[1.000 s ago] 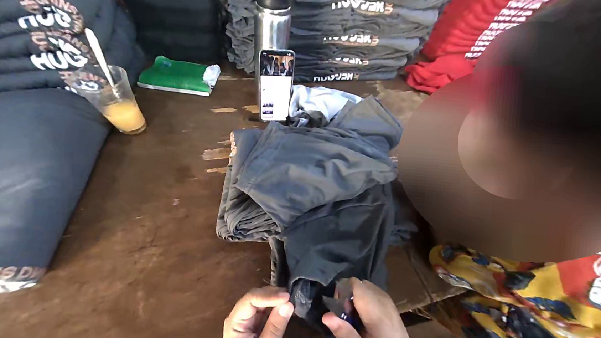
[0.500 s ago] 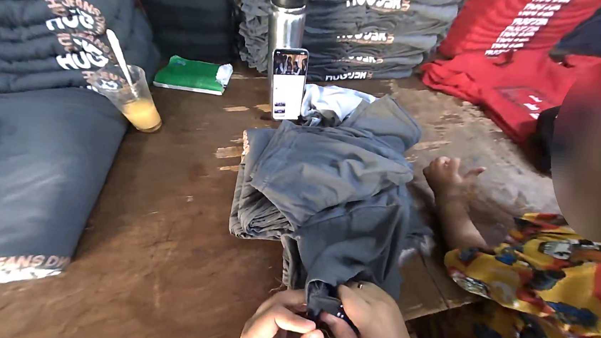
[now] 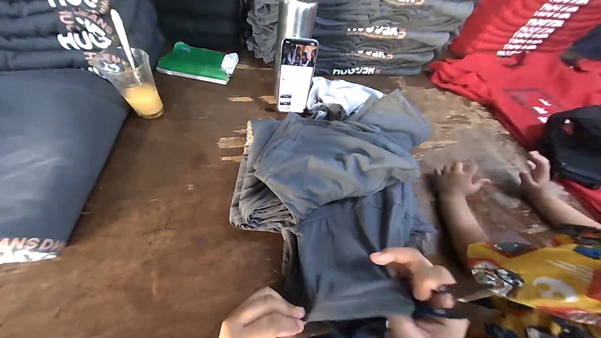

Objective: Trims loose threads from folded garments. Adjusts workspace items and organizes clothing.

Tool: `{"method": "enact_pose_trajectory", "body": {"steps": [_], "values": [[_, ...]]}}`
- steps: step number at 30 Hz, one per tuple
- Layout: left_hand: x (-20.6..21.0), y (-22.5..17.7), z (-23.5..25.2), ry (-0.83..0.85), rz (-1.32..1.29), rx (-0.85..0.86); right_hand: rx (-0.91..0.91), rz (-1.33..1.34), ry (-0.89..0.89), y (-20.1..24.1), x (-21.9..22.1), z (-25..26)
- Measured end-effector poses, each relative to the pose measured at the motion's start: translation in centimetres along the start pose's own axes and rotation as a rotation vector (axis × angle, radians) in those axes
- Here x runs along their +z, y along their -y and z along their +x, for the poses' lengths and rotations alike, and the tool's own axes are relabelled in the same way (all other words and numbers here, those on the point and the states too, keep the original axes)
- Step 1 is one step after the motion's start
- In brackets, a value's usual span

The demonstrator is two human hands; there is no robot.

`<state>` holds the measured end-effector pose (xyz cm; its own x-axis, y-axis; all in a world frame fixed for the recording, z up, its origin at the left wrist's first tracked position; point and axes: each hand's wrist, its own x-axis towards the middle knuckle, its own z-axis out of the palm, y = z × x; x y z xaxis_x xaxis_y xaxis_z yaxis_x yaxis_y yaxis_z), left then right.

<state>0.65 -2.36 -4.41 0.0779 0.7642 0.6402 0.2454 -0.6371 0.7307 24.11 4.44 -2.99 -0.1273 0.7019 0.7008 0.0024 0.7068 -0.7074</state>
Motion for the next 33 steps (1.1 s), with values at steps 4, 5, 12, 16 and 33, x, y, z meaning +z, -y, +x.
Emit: {"method": "enact_pose_trajectory", "body": {"steps": [4, 5, 12, 16, 33], "values": [[-1.0, 0.4, 0.1, 0.248, 0.143, -0.015, 0.176, -0.144, 0.120, 1.2, -1.9, -1.8], [-1.0, 0.5, 0.2, 0.271, 0.155, -0.014, 0.240, -0.305, 0.214, 1.5, -2.2, -2.1], [-0.9, 0.4, 0.2, 0.174, 0.063, -0.058, 0.036, -0.881, 0.520, 1.0, -0.4, -3.9], [-0.7, 0.3, 0.2, 0.141, 0.051, -0.065, -0.033, -0.925, 0.546, 0.7, -0.3, -4.0], [-1.1, 0.1, 0.5, 0.177, 0.007, -0.087, 0.091, -0.936, 0.599, 2.3, 0.3, -3.1]]}}
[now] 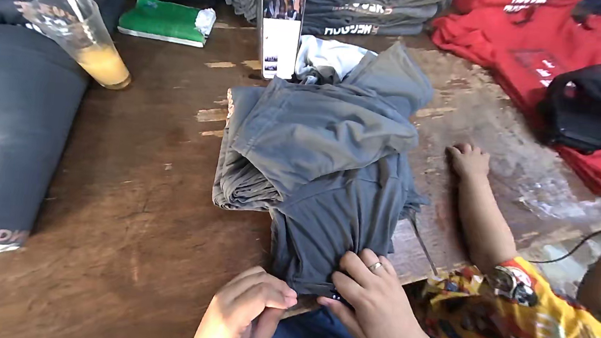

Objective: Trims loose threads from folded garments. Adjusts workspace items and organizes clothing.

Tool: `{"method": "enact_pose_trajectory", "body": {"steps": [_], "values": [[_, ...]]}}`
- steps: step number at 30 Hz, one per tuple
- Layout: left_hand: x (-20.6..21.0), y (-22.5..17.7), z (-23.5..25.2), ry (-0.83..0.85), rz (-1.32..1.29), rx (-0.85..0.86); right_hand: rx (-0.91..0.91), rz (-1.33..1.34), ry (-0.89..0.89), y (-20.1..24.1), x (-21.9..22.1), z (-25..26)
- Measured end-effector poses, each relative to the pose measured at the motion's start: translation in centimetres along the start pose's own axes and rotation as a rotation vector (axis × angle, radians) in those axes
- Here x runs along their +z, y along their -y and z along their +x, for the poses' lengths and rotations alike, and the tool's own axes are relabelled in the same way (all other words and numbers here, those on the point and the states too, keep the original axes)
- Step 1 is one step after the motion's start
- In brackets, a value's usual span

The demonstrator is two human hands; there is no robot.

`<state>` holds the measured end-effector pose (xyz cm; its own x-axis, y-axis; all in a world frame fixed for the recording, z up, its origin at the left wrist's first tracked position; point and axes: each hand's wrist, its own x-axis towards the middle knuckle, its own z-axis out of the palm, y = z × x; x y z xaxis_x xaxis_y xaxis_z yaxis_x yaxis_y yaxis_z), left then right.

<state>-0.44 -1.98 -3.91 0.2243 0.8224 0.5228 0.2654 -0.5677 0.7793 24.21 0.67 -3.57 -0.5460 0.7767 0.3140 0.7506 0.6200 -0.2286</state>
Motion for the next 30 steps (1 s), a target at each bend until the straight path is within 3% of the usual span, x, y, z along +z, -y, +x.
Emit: {"method": "enact_pose_trajectory", "body": {"steps": [4, 7, 9, 11, 13, 17, 20, 24, 26, 28, 30], "values": [[-0.3, -0.2, 0.1, -0.030, -0.085, 0.010, -0.001, -0.003, -0.003, -0.1, 0.2, 0.0], [-0.6, -1.0, 0.3, 0.033, -0.442, 0.025, -0.015, 0.115, -0.053, -1.1, 0.9, -0.4], [-1.6, -2.1, 0.1, 0.318, -0.512, -0.071, 0.002, 0.306, -0.059, -1.8, 0.5, -0.5], [-2.7, -3.5, -0.3, 0.712, -0.204, -0.170, 0.024, 0.457, -0.063, -2.6, 0.0, -0.6], [-3.1, -4.7, -0.2, 0.873, 0.004, -0.245, 0.028, 0.543, -0.072, -3.1, -0.1, -0.7], [-3.8, -4.9, 0.9, 0.478, -0.008, -0.176, 0.018, 0.709, -0.138, -3.2, -0.2, -0.9], [-1.6, -4.4, 1.5, 0.200, 0.226, -0.195, -0.025, 0.961, -0.179, -3.0, -0.8, -0.9], [3.2, -2.4, 2.9, 0.027, 0.509, -0.236, -0.074, 1.078, -0.216, -2.4, -1.6, -0.7], [3.7, -1.9, 3.9, -0.086, 0.338, -0.191, -0.074, 1.069, -0.245, -2.3, -1.7, -0.7], [2.2, -1.9, 5.2, -0.166, -0.224, -0.173, -0.046, 1.077, -0.275, -2.2, -1.4, -0.7], [-0.1, -2.1, 7.0, -0.382, -0.572, -0.124, -0.014, 1.066, -0.304, -2.2, -0.7, -0.6]]}}
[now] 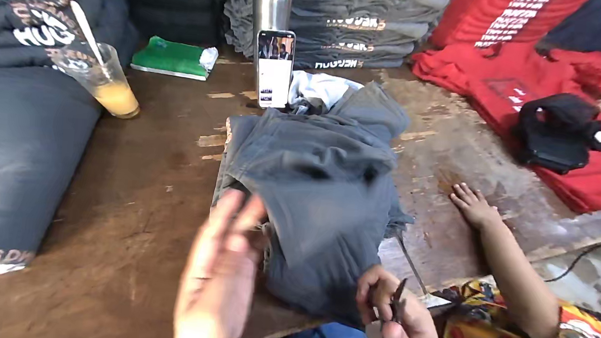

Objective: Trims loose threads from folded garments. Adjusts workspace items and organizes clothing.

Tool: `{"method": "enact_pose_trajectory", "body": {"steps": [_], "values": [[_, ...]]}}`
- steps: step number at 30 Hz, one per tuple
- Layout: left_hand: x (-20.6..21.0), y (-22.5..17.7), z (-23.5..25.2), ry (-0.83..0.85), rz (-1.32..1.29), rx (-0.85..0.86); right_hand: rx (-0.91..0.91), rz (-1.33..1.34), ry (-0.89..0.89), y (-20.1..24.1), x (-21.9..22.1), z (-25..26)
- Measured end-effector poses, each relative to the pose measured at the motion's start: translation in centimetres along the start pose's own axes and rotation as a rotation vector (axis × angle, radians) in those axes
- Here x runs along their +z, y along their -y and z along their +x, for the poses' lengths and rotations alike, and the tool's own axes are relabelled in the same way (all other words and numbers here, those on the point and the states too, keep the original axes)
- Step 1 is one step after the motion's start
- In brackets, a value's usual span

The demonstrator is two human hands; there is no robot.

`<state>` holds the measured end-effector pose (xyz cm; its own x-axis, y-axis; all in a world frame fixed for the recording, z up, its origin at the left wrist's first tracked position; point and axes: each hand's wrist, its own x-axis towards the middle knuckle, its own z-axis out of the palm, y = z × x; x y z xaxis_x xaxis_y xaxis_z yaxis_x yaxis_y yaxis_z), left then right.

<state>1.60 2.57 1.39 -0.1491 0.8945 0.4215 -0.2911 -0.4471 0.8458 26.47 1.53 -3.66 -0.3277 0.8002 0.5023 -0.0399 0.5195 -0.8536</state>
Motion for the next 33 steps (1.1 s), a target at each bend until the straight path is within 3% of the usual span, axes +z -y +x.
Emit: {"method": "enact_pose_trajectory", "body": {"steps": [2, 4, 8, 11, 14, 16, 19, 21, 24, 29, 33], "values": [[-1.1, -1.5, 1.4, -0.159, -0.067, 0.162, 0.003, -0.109, 0.026, -0.6, 0.1, -0.2], [-1.3, -2.0, 1.3, -0.178, -0.063, 0.224, -0.016, -0.277, 0.078, -1.1, 0.1, -0.5], [-0.8, 0.3, -1.6, 0.158, 0.285, 0.078, -0.089, -0.606, 0.167, -1.5, 0.3, -1.1], [-0.8, 2.4, -3.3, 0.456, 0.770, 0.073, -0.112, -0.636, 0.173, -1.3, 0.5, -0.9], [-0.5, 3.3, -4.4, 0.559, 0.907, 0.055, -0.096, -0.520, 0.188, -1.9, 0.2, -1.1], [-0.3, 3.3, -4.5, 0.550, 0.953, 0.073, -0.034, -0.459, 0.217, -1.0, 0.2, -0.6], [0.6, 1.7, -3.7, 0.540, 0.953, -0.022, -0.054, -0.607, 0.238, -1.0, 0.8, -0.2], [-0.1, 2.2, -3.9, 0.582, 1.014, 0.027, -0.046, -0.617, 0.227, -0.8, 1.1, -0.1], [0.6, 1.3, -3.7, 0.594, 1.017, -0.007, -0.017, -0.473, 0.232, -0.4, 0.9, -0.1], [0.6, 2.6, -4.5, 0.230, 0.894, 0.271, -0.107, -0.124, 0.133, 0.7, -0.1, 0.3], [-1.1, 4.0, -4.8, 0.166, 0.872, 0.313, -0.176, 0.033, 0.026, 0.9, -1.0, 1.8]]}}
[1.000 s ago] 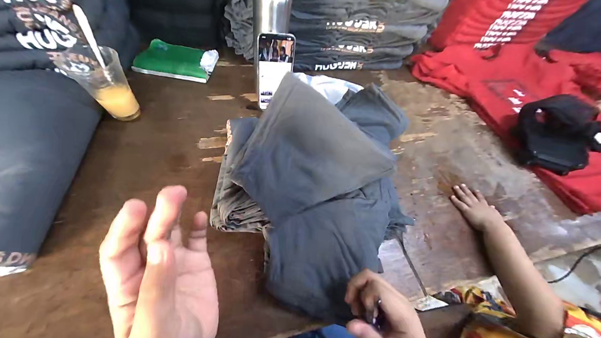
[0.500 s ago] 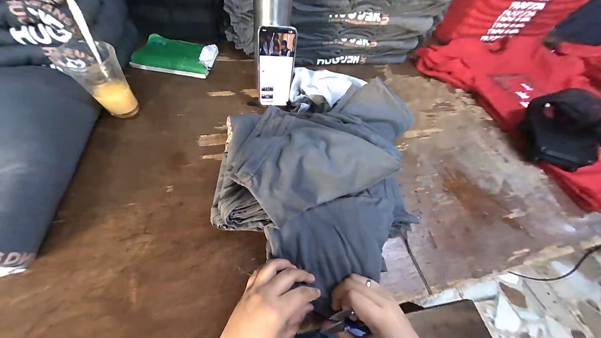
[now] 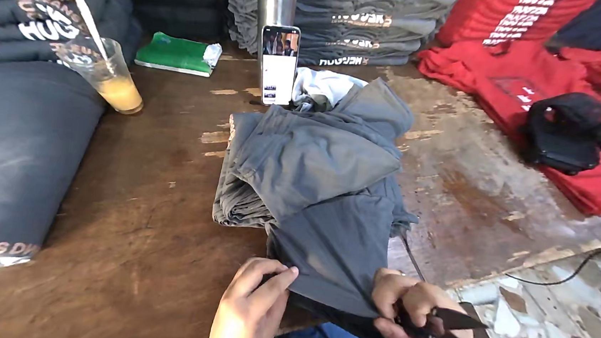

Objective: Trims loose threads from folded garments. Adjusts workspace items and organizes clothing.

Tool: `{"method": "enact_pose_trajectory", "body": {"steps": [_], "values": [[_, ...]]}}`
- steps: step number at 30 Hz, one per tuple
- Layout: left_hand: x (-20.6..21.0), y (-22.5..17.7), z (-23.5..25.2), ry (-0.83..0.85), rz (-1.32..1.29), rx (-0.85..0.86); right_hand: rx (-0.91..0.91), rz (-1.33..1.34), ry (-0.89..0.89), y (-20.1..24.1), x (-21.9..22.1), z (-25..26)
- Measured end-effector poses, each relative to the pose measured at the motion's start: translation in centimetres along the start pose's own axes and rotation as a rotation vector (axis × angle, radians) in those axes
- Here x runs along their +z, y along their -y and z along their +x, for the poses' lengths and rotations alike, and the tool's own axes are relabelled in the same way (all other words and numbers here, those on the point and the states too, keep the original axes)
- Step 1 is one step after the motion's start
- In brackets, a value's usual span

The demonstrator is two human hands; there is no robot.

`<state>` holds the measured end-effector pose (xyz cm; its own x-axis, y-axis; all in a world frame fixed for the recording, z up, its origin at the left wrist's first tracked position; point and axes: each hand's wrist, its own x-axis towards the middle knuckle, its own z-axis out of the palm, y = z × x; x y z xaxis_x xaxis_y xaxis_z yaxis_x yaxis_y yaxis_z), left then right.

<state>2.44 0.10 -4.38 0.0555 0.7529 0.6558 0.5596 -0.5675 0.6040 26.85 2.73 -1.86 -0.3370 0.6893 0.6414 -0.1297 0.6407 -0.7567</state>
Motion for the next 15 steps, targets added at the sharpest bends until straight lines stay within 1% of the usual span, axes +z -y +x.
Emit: {"method": "enact_pose_trajectory", "body": {"steps": [3, 5, 6, 7, 10, 11, 12, 13, 15], "values": [[0.4, 0.0, 0.1, 0.044, 0.009, -0.069, -0.056, -0.053, -0.118, -0.6, 0.4, 1.6], [0.9, -0.1, 0.2, 0.047, -0.088, -0.159, -0.077, -0.221, -0.257, -1.9, 1.3, 2.6], [1.0, -0.3, 0.3, 0.035, -0.208, -0.240, -0.073, -0.315, -0.304, -2.8, 1.9, 2.9], [0.9, -0.5, 0.5, 0.015, -0.388, -0.341, -0.053, -0.411, -0.305, -3.9, 2.5, 2.9], [0.4, -0.8, 1.1, -0.114, -1.083, -0.674, 0.013, -0.652, -0.154, -5.9, 4.2, 2.0], [0.3, -0.9, 1.0, -0.155, -1.206, -0.710, 0.010, -0.640, -0.114, -5.8, 4.4, 1.8], [0.5, -0.9, 0.7, -0.174, -1.239, -0.687, -0.002, -0.565, -0.092, -5.5, 4.5, 1.6], [0.7, -0.9, 0.3, -0.163, -1.202, -0.620, -0.008, -0.468, -0.077, -5.1, 4.5, 1.5], [1.4, -1.0, -0.4, -0.152, -1.010, -0.493, -0.021, -0.330, -0.057, -4.3, 4.7, 1.3]]}}
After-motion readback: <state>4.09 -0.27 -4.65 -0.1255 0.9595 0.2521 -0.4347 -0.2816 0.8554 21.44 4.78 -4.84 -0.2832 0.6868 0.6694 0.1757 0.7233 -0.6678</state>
